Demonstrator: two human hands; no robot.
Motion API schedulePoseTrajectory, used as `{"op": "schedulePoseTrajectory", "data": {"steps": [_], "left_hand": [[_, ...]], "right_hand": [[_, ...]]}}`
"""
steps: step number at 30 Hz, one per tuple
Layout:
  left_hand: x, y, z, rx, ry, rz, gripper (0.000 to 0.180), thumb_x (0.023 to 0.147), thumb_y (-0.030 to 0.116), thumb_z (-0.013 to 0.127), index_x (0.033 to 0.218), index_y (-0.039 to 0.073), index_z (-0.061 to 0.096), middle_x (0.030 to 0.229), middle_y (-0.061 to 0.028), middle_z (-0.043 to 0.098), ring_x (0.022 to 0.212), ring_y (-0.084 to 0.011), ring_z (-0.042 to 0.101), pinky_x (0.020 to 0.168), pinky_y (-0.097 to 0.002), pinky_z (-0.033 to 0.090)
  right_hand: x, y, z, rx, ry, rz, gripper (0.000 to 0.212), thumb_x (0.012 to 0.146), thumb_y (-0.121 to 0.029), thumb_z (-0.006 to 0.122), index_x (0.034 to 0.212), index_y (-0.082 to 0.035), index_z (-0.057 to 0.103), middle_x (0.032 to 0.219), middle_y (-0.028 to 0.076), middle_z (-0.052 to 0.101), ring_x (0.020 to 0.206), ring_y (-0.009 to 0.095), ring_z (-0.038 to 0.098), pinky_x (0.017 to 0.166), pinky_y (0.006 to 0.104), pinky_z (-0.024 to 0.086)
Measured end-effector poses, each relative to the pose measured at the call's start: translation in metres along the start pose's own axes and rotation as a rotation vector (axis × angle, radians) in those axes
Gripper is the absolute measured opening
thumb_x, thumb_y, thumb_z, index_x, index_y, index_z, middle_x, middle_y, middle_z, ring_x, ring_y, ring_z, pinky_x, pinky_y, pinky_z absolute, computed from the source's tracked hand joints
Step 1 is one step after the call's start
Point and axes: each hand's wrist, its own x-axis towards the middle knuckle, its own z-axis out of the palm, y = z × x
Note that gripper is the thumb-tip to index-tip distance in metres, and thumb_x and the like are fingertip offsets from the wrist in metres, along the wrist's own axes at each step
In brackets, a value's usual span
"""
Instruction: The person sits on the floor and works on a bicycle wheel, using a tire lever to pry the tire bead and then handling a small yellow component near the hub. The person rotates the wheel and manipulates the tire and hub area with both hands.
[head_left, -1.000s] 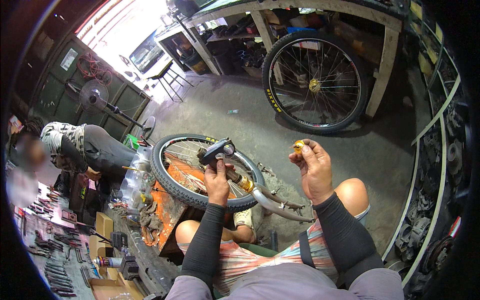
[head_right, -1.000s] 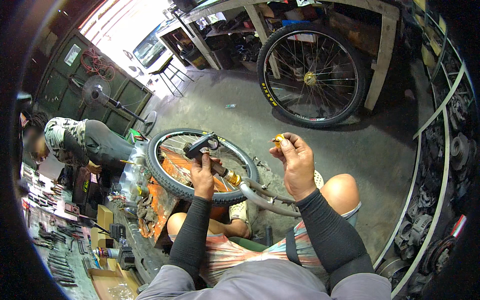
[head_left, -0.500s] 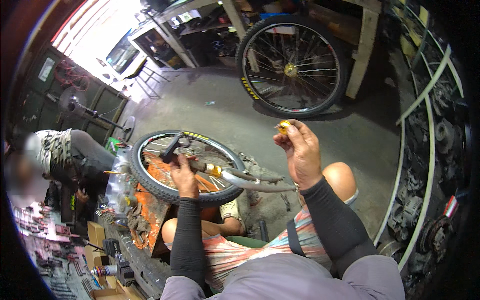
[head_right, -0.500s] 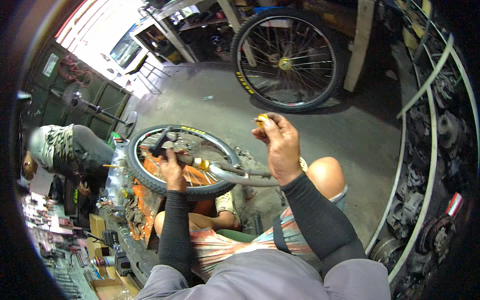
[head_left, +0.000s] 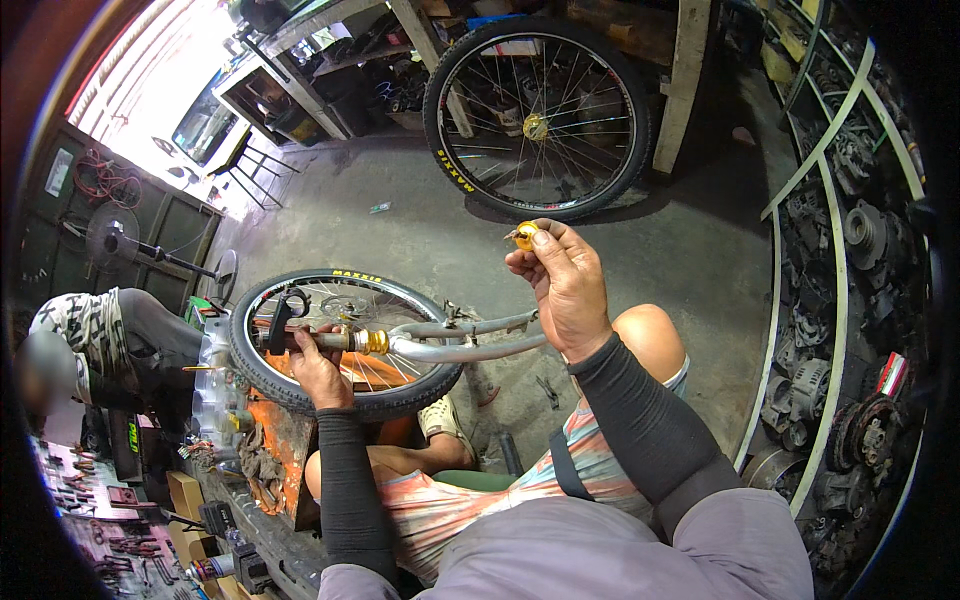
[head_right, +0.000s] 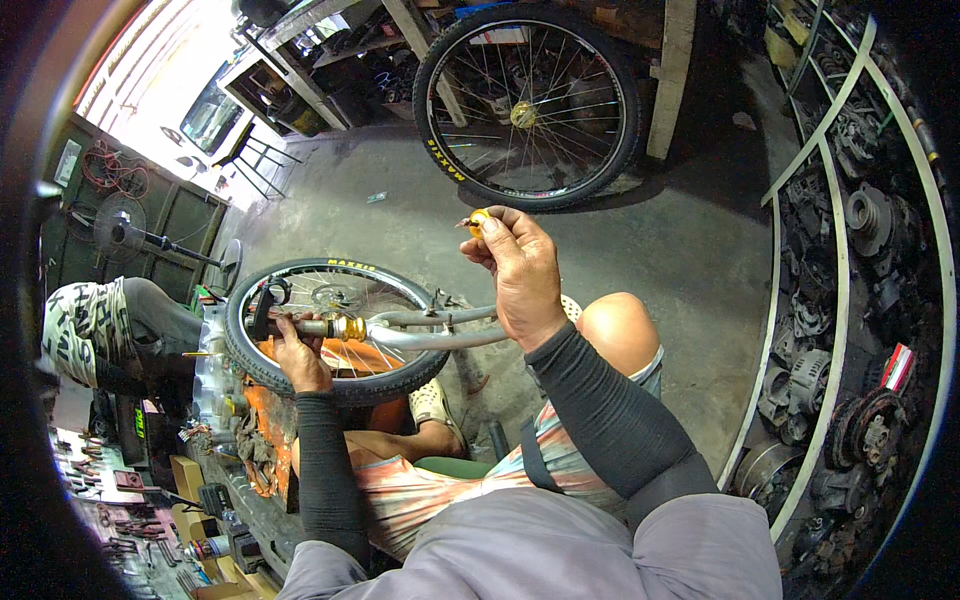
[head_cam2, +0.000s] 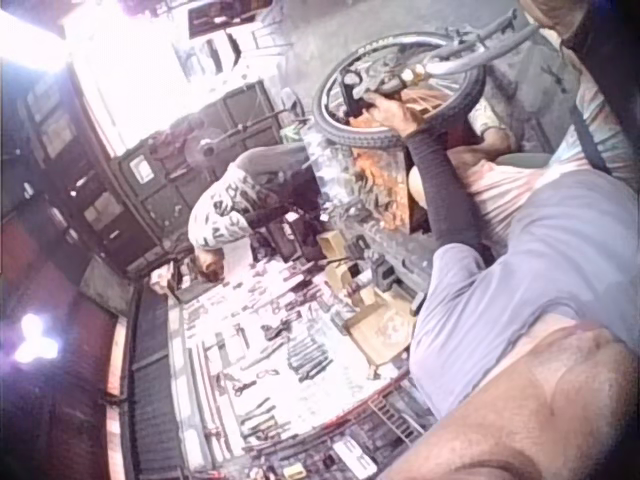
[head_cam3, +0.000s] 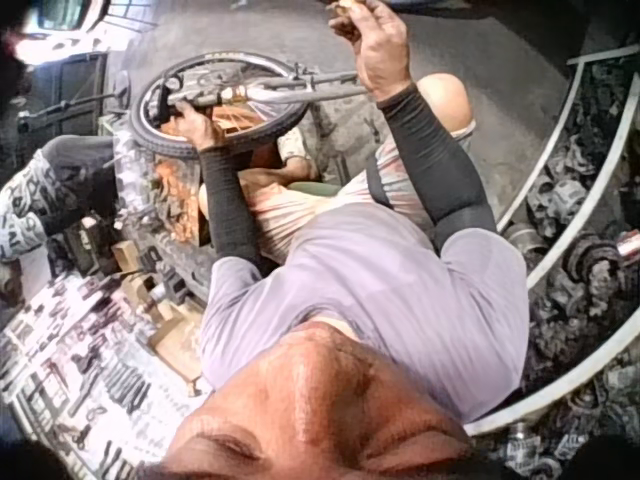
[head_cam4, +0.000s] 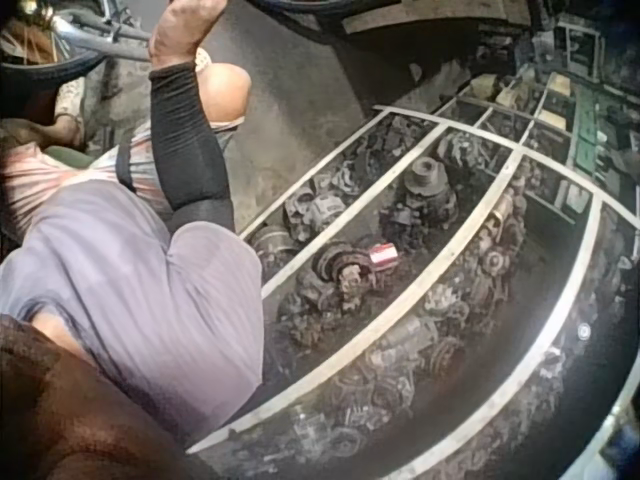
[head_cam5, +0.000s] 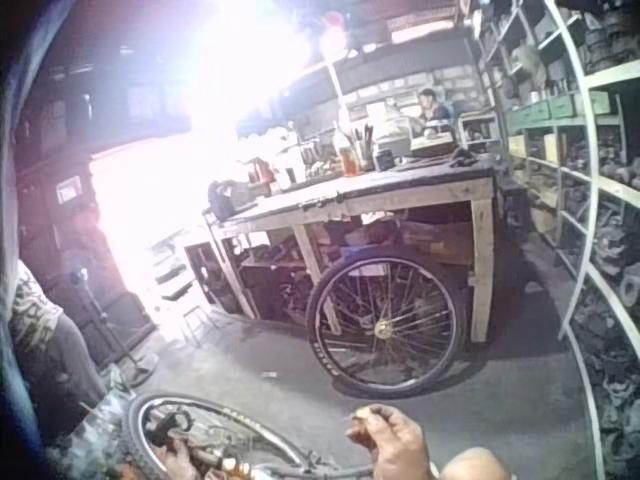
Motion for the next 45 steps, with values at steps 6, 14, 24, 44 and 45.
{"op": "schedulePoseTrajectory", "data": {"steps": [6,14,24,44,45], "left_hand": [[-0.004,-0.008,0.000,-0.030,-0.038,0.042,0.037,0.115,0.040,0.058,0.132,0.007,0.055,0.113,-0.0149,0.074,0.100,-0.0261,0.076,0.089,-0.0385,0.066],[-0.029,-0.046,0.014,-0.109,-0.235,0.139,0.038,0.114,0.032,0.064,0.140,0.006,0.056,0.125,-0.0110,0.072,0.109,-0.0225,0.074,0.097,-0.0379,0.063],[-0.030,-0.072,0.009,-0.070,-0.427,0.091,0.035,0.112,0.019,0.068,0.142,0.003,0.061,0.134,-0.0070,0.069,0.120,-0.0166,0.065,0.106,-0.0324,0.053],[-0.024,-0.084,-0.007,0.218,-0.439,0.127,0.034,0.108,0.009,0.072,0.137,0.001,0.058,0.132,-0.0089,0.071,0.118,-0.0189,0.069,0.107,-0.0344,0.053],[-0.022,-0.084,-0.008,0.260,-0.434,0.154,0.034,0.108,0.010,0.072,0.137,0.001,0.058,0.131,-0.0087,0.072,0.117,-0.0189,0.069,0.106,-0.0343,0.053]], "right_hand": [[0.000,0.001,-0.001,-0.006,0.003,0.010,0.019,0.113,-0.019,0.061,0.127,-0.007,0.068,0.113,0.007,0.075,0.099,0.018,0.074,0.096,0.0375,0.059],[0.000,0.002,0.000,-0.001,-0.009,0.025,0.020,0.113,-0.019,0.062,0.127,-0.006,0.068,0.113,0.007,0.075,0.098,0.018,0.073,0.095,0.0371,0.059],[-0.002,0.001,-0.002,-0.009,-0.002,0.035,0.019,0.113,-0.019,0.062,0.126,-0.006,0.068,0.113,0.007,0.076,0.097,0.017,0.073,0.095,0.0369,0.059],[-0.003,0.011,0.000,-0.041,-0.020,0.082,0.020,0.113,-0.019,0.061,0.126,-0.006,0.069,0.113,0.007,0.076,0.098,0.018,0.074,0.095,0.0369,0.059],[-0.004,0.011,0.001,-0.044,-0.021,0.083,0.020,0.113,-0.019,0.061,0.125,-0.006,0.069,0.113,0.007,0.076,0.098,0.018,0.073,0.095,0.0369,0.059]]}}
